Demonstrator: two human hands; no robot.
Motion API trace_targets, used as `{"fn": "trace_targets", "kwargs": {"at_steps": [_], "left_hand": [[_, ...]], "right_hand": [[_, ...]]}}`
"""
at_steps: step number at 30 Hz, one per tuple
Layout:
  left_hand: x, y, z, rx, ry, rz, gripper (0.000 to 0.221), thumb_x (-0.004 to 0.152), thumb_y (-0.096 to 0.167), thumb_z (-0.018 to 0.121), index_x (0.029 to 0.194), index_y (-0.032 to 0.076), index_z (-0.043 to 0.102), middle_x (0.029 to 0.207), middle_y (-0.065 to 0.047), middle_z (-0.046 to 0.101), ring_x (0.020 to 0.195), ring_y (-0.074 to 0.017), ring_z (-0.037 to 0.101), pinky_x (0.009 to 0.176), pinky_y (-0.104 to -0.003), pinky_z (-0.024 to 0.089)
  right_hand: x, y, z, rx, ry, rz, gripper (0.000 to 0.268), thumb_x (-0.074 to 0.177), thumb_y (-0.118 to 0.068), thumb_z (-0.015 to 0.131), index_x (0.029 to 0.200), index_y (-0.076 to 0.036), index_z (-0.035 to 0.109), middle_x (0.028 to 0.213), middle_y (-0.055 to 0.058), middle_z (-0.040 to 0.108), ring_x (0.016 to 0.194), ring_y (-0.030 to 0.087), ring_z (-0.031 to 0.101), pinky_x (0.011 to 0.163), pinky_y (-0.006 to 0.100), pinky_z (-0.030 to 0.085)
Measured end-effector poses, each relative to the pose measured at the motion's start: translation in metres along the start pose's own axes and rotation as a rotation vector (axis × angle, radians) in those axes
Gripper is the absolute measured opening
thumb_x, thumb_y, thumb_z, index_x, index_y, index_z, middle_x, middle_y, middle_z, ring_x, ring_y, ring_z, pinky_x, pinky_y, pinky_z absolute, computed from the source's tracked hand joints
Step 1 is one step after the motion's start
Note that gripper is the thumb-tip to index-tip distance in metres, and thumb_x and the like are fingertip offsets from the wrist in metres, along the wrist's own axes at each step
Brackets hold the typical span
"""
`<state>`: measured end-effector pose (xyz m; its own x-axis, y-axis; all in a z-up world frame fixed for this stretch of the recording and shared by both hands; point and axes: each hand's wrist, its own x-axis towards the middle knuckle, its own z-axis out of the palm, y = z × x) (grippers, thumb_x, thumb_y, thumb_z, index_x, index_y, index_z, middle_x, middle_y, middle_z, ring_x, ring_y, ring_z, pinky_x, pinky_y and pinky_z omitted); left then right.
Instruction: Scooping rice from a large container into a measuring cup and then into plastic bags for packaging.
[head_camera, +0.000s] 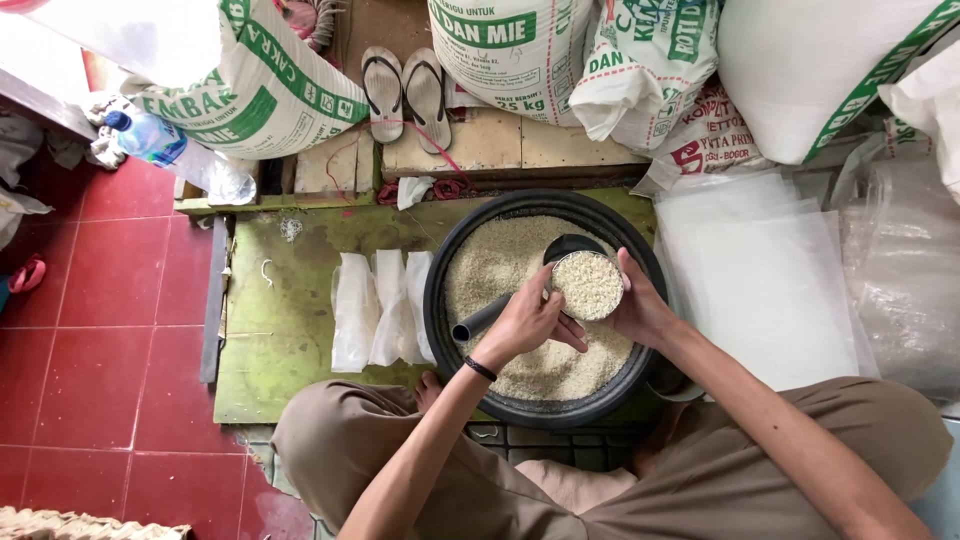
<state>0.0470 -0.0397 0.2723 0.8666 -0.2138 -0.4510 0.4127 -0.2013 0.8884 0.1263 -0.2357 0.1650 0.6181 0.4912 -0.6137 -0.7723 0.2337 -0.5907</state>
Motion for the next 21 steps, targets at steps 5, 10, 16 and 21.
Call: {"fn": "trace_targets", "kwargs": {"at_steps": [5, 10, 16, 21], "left_hand": [[0.015, -0.017, -0.003, -0.233, -0.083, 0.037, 0.059, 0.101, 0.006, 0.029, 0.155, -0.007, 0.010, 0.087, -0.041, 0.069, 0.078, -0.0435, 0.075, 0.080, -0.045, 0.061], [0.031, -0.034, -0.002, -0.327, -0.093, 0.092, 0.057, 0.105, 0.008, 0.027, 0.158, -0.003, 0.008, 0.089, -0.040, 0.069, 0.081, -0.0452, 0.074, 0.080, -0.051, 0.061], [0.041, -0.042, -0.006, -0.317, -0.038, 0.182, 0.051, 0.111, 0.019, 0.032, 0.158, 0.001, 0.020, 0.099, -0.033, 0.072, 0.087, -0.0381, 0.075, 0.076, -0.042, 0.061], [0.045, -0.050, -0.014, -0.210, 0.020, 0.170, 0.046, 0.111, 0.022, 0.034, 0.153, 0.004, 0.038, 0.102, -0.023, 0.075, 0.087, -0.0289, 0.075, 0.072, -0.033, 0.060]], "right_hand": [[0.008, 0.004, -0.018, -0.012, -0.067, -0.006, 0.071, 0.091, -0.068, 0.056, 0.128, -0.008, 0.064, 0.117, 0.012, 0.070, 0.098, 0.029, 0.070, 0.084, 0.056, 0.058], [0.005, -0.007, -0.008, 0.001, -0.022, -0.067, 0.064, 0.088, -0.059, 0.065, 0.123, -0.006, 0.063, 0.110, 0.012, 0.069, 0.093, 0.029, 0.071, 0.077, 0.053, 0.061], [-0.016, -0.033, 0.015, -0.030, 0.060, -0.185, 0.063, 0.083, -0.053, 0.068, 0.123, -0.006, 0.059, 0.109, 0.011, 0.067, 0.091, 0.025, 0.070, 0.071, 0.046, 0.064], [0.003, -0.043, -0.022, -0.131, 0.061, -0.247, 0.080, 0.081, -0.057, 0.066, 0.138, -0.002, 0.050, 0.116, 0.020, 0.060, 0.100, 0.034, 0.063, 0.079, 0.052, 0.062]]}}
